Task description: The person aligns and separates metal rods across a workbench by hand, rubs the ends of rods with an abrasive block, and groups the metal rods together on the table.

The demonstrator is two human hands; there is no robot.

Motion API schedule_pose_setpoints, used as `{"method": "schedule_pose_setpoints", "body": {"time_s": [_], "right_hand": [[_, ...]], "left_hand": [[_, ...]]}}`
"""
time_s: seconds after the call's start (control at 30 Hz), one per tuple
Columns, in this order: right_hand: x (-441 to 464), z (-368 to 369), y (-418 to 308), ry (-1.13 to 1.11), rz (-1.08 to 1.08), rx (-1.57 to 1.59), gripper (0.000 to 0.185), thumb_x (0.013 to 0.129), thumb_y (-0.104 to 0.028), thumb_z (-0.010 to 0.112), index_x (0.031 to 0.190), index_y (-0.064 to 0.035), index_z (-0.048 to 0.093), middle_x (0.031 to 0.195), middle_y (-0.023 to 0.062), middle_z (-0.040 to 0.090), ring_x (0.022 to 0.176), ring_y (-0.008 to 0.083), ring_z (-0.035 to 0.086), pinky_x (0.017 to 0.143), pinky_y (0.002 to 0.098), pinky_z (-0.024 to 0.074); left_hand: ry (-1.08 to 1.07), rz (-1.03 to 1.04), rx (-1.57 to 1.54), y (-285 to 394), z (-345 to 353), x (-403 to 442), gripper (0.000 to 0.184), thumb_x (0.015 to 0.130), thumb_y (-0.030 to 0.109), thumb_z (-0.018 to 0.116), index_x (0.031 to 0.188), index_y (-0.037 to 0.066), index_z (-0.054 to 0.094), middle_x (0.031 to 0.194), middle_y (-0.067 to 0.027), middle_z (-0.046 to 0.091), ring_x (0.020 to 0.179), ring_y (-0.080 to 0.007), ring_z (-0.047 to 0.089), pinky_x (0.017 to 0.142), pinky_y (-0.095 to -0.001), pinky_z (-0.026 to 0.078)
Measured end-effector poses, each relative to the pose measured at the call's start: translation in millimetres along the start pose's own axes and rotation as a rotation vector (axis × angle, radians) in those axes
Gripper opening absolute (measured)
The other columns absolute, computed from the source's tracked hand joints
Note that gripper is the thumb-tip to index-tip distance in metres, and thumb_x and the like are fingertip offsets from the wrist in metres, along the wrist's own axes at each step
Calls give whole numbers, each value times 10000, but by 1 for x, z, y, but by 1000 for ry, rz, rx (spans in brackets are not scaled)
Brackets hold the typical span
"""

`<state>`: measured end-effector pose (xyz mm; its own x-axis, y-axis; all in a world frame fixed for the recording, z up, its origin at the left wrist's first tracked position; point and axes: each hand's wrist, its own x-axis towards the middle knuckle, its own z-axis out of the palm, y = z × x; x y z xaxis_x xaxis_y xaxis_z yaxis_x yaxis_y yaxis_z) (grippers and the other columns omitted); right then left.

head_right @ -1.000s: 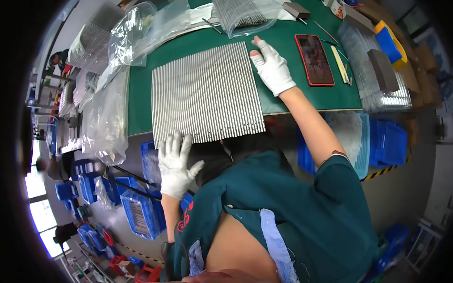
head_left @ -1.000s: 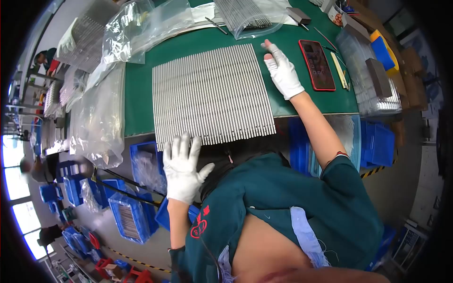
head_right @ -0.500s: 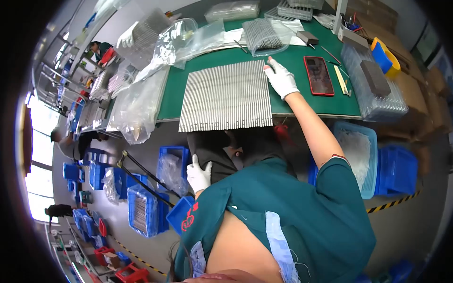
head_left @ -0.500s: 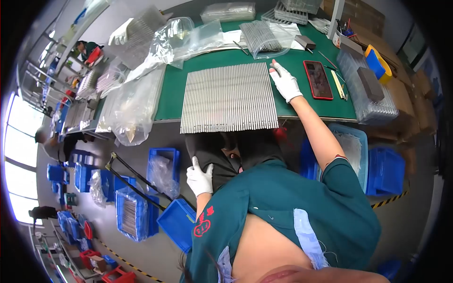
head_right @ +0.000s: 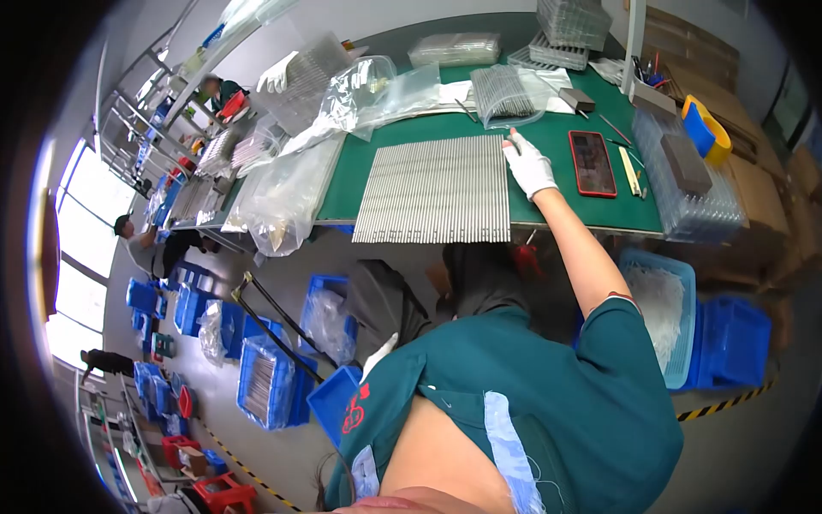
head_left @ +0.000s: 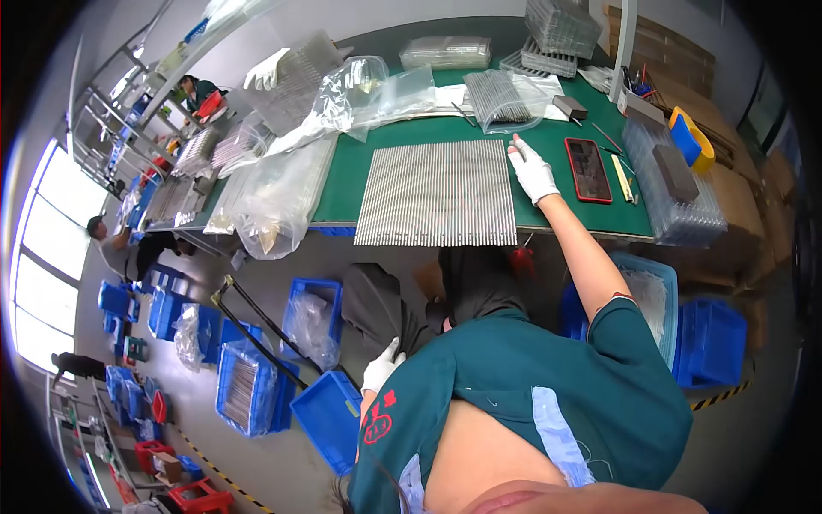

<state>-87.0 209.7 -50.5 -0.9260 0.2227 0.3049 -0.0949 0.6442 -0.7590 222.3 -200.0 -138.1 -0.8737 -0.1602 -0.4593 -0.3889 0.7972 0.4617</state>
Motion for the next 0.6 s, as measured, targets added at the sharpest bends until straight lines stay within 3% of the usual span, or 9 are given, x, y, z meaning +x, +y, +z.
{"method": "schedule_pose_setpoints", "body": {"time_s": [0.13,0.23,0.37,0.6], "right_hand": [[-8,-7,-11,-9,55,41,517,1005,-454,510,1425,-153,524,1301,119,647,1179,294,624,1010,353,463],[-2,1,3,71,-35,122,543,984,-485,512,1403,-141,542,1279,141,649,1160,329,622,984,379,476],[-6,-5,-2,67,81,113,522,988,-476,519,1384,-138,562,1290,152,641,1180,331,614,994,374,472],[0,1,17,269,-55,248,411,1033,-397,483,1334,-141,597,1273,157,649,1171,336,620,983,384,482]], "left_hand": [[-39,13,317,56,-25,-11,522,947,401,498,1435,215,506,1129,-198,692,1033,-368,668,920,-464,507],[-73,104,421,40,-13,15,504,955,377,478,1434,221,507,1124,-190,697,1019,-354,677,916,-466,515],[-115,120,454,37,-14,23,483,959,355,467,1417,214,527,1119,-183,701,1012,-345,684,909,-469,522],[-113,272,450,56,-13,12,457,963,315,453,1389,180,551,1019,-177,717,938,-342,699,832,-467,547]]}}
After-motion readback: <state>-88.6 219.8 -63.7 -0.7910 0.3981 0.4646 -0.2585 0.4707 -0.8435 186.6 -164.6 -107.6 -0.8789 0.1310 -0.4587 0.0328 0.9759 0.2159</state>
